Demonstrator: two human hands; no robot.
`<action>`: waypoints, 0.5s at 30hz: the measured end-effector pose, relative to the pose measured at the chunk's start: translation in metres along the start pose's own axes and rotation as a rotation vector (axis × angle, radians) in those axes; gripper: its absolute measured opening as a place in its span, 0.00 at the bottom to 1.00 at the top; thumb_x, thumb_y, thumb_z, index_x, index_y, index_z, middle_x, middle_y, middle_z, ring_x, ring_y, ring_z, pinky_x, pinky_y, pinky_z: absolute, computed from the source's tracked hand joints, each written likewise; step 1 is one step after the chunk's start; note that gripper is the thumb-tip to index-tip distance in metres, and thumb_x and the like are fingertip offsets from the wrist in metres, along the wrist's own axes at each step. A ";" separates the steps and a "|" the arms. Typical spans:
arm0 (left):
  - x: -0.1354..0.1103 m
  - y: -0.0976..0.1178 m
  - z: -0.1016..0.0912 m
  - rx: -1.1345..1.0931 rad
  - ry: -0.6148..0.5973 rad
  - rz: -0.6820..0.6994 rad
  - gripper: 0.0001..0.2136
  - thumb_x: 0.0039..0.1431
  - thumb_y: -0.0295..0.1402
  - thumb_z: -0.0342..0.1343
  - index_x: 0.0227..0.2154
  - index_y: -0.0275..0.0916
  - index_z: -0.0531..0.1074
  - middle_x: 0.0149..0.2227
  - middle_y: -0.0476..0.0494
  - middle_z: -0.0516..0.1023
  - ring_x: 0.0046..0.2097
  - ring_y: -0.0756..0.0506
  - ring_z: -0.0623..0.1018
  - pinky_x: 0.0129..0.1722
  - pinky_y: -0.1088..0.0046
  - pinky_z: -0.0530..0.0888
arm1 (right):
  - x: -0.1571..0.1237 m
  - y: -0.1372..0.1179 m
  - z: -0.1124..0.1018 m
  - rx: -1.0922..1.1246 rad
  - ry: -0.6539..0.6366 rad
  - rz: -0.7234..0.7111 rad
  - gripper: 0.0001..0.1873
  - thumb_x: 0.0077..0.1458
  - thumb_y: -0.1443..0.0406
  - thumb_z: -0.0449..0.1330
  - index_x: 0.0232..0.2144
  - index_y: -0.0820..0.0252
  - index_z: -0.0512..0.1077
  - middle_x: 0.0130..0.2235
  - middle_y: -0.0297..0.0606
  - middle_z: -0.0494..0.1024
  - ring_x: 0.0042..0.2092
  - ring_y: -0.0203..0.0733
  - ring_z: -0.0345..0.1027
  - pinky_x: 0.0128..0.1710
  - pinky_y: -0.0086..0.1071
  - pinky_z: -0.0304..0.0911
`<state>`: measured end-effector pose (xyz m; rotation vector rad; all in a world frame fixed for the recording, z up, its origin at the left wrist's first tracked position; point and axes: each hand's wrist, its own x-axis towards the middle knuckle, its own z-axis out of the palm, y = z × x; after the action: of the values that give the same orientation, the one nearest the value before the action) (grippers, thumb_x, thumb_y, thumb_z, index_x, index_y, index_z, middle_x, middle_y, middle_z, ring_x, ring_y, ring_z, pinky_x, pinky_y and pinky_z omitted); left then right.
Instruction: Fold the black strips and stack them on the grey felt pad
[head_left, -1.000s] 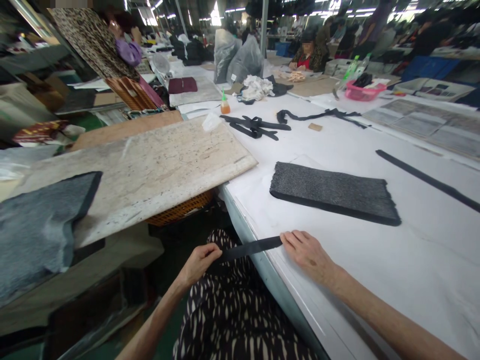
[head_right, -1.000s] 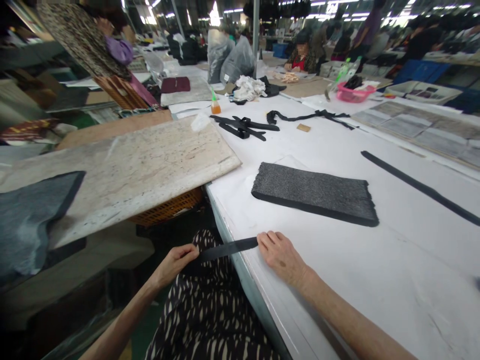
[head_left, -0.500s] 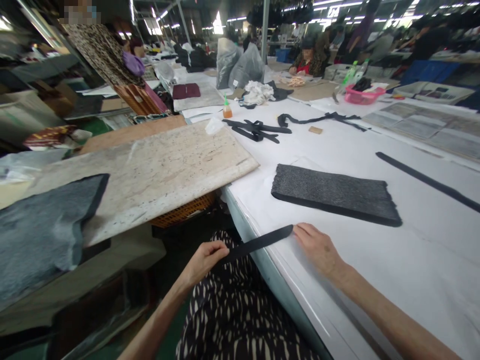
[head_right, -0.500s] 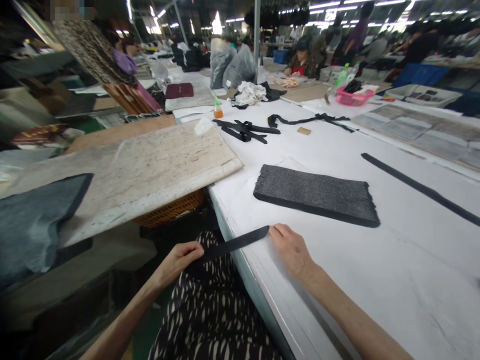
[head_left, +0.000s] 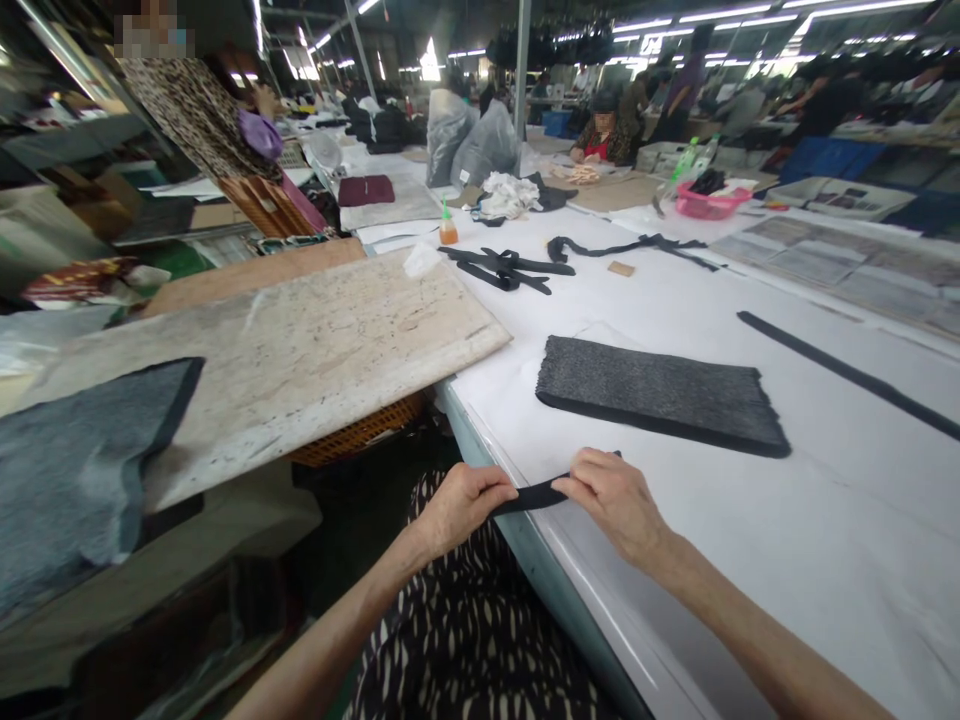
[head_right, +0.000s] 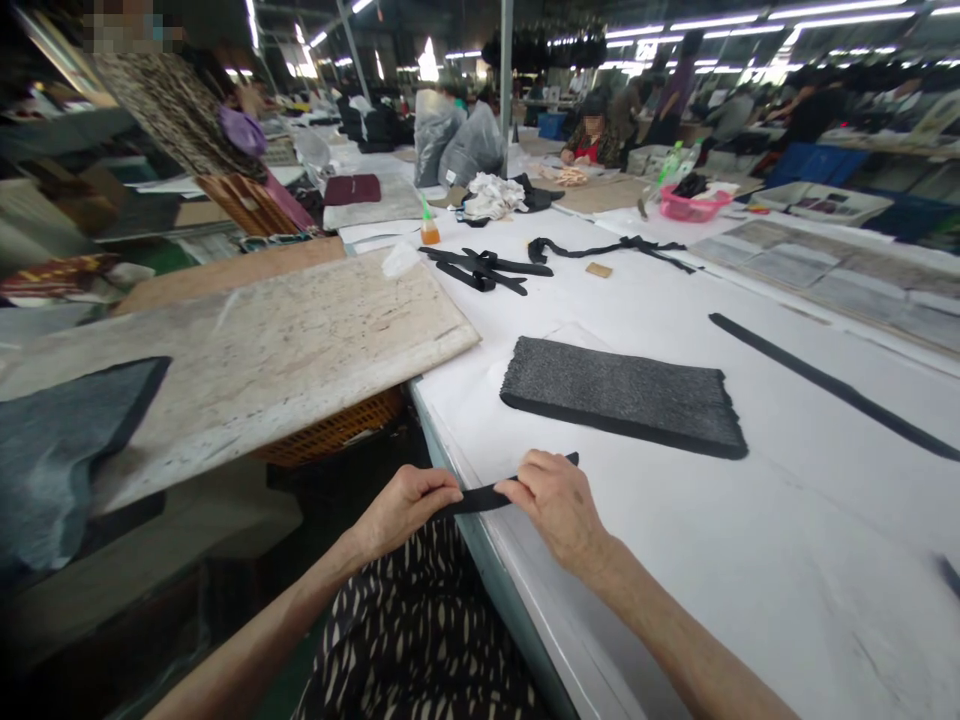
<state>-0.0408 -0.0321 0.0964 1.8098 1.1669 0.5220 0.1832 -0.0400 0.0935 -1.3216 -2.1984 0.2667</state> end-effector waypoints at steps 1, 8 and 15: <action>0.001 0.002 0.001 0.008 0.001 0.017 0.14 0.57 0.39 0.49 0.23 0.35 0.73 0.19 0.53 0.64 0.23 0.52 0.61 0.24 0.78 0.59 | 0.004 -0.005 0.002 0.031 -0.020 -0.047 0.19 0.60 0.56 0.50 0.22 0.60 0.66 0.30 0.36 0.71 0.32 0.35 0.63 0.34 0.29 0.57; 0.005 0.006 0.004 0.032 -0.006 0.020 0.15 0.57 0.39 0.49 0.23 0.35 0.73 0.19 0.52 0.65 0.24 0.52 0.62 0.24 0.78 0.60 | 0.013 -0.011 0.022 0.143 -0.296 -0.040 0.13 0.61 0.64 0.50 0.27 0.59 0.70 0.28 0.31 0.70 0.31 0.32 0.64 0.33 0.26 0.57; 0.009 -0.013 -0.003 0.037 -0.134 -0.051 0.13 0.57 0.39 0.48 0.26 0.37 0.73 0.22 0.51 0.68 0.26 0.50 0.65 0.27 0.77 0.62 | -0.005 0.022 -0.020 0.120 -0.381 0.170 0.15 0.60 0.63 0.52 0.22 0.59 0.69 0.22 0.28 0.68 0.25 0.31 0.59 0.28 0.26 0.50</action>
<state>-0.0452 -0.0207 0.0858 1.8123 1.1347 0.3461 0.2126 -0.0353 0.0987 -1.4892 -2.3282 0.7584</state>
